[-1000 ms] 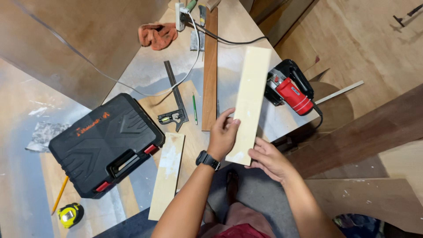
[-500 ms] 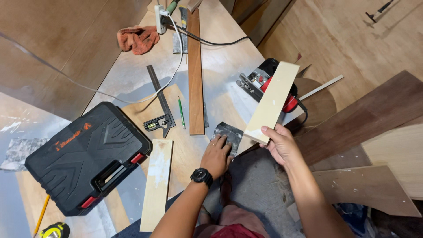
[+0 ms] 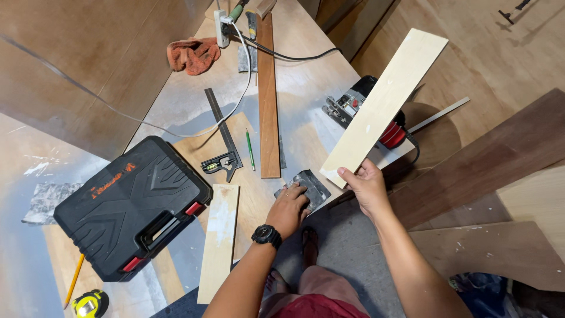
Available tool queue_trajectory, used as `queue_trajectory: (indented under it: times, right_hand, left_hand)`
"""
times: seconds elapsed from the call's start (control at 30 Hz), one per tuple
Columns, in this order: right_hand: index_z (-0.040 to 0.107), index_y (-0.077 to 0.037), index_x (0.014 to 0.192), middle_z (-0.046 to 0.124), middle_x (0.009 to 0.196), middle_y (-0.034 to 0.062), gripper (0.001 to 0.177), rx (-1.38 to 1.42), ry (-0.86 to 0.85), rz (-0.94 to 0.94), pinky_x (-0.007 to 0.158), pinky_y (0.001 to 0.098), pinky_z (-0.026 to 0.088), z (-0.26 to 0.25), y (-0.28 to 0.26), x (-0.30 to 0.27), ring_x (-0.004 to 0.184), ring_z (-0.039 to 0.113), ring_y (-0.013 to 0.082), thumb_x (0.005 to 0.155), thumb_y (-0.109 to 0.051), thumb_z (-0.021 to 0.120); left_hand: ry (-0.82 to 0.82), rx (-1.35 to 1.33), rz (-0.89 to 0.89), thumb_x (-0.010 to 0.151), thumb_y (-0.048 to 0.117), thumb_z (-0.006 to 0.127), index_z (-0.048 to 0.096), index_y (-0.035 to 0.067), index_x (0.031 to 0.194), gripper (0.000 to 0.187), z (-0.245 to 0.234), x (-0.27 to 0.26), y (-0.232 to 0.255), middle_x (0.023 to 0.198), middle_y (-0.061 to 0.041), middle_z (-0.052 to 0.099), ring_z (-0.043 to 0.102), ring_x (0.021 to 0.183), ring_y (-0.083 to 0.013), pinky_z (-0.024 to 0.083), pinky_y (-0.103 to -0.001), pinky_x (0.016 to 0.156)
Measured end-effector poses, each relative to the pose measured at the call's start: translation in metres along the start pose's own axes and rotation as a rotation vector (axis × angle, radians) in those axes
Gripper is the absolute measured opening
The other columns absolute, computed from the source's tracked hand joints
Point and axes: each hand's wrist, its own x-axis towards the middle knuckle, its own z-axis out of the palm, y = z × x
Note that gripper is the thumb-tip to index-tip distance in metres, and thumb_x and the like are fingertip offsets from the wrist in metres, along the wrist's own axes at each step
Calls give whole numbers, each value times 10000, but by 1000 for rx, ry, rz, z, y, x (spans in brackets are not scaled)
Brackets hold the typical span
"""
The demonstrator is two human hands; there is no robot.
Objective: The person uses a jigsaw to cut a piece of light-colored wood on a workbench. They then sand the cut edges with sandpaper and fit the piece into a wooden cabinet frame.
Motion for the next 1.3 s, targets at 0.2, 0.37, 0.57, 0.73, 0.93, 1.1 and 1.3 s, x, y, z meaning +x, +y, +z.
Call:
queue_trajectory:
  times: [0.2,0.37,0.57,0.73,0.93,1.1,1.3]
  right_hand:
    - [693,22,1238,771,1069,138,414,-47,25,-105,775,370,685,0,21,3,962,787,215,889,-33,911]
    - [790,41,886,725,713,207,298,-481,150,-183,477,325,478,-5,74,-11,704,725,211,680,-79,968]
    - [748,64,679,652,585,266,301,-641,162,-414,458,338,383,29,91,-20,646,756,394,680,-154,956]
    - [815,72,901,774,837,288,321,-672,99,-658,643,455,621,30,96,-22,939,781,469,661,-61,983]
    - [778,105,1079,792,1029,316,484,-923,11,-806,816,548,669,26,113,-15,1069,767,465,765,-212,966]
    - [799,30,1114,815,1114,246,512,-1046,-8,-819,952,467,658,26,123,-7,1150,777,356,834,-379,928]
    - [817,25,1060,828,962,216,470,-1127,34,-716,908,537,653,34,119,4,1025,807,384,874,-404,864]
  left_hand:
    - [-6,-9,-11,1013,371,741,665,187,1257,315,1,1,1,1589,-35,570,429,1595,-301,328,-538,1320]
    - [34,-112,-174,964,348,837,476,-19,1551,781,-27,-6,20,1685,-219,368,248,1657,-429,443,-522,1269]
    - [38,-77,-164,1008,367,776,503,-91,1546,758,-27,-7,25,1660,-209,407,277,1649,-422,328,-469,1333]
    - [133,-60,-173,982,416,782,572,-32,1488,707,-13,-4,20,1587,-165,500,376,1606,-395,391,-463,1297]
    - [61,-9,-232,983,443,747,458,51,1631,810,-19,0,26,1667,-126,404,302,1638,-386,411,-465,1267]
    - [-27,21,-264,1024,433,686,421,41,1668,799,-30,3,31,1730,-141,329,216,1665,-420,422,-481,1233]
    - [-61,-18,-272,1032,423,683,397,31,1679,809,-26,2,30,1751,-135,300,176,1675,-417,386,-475,1259]
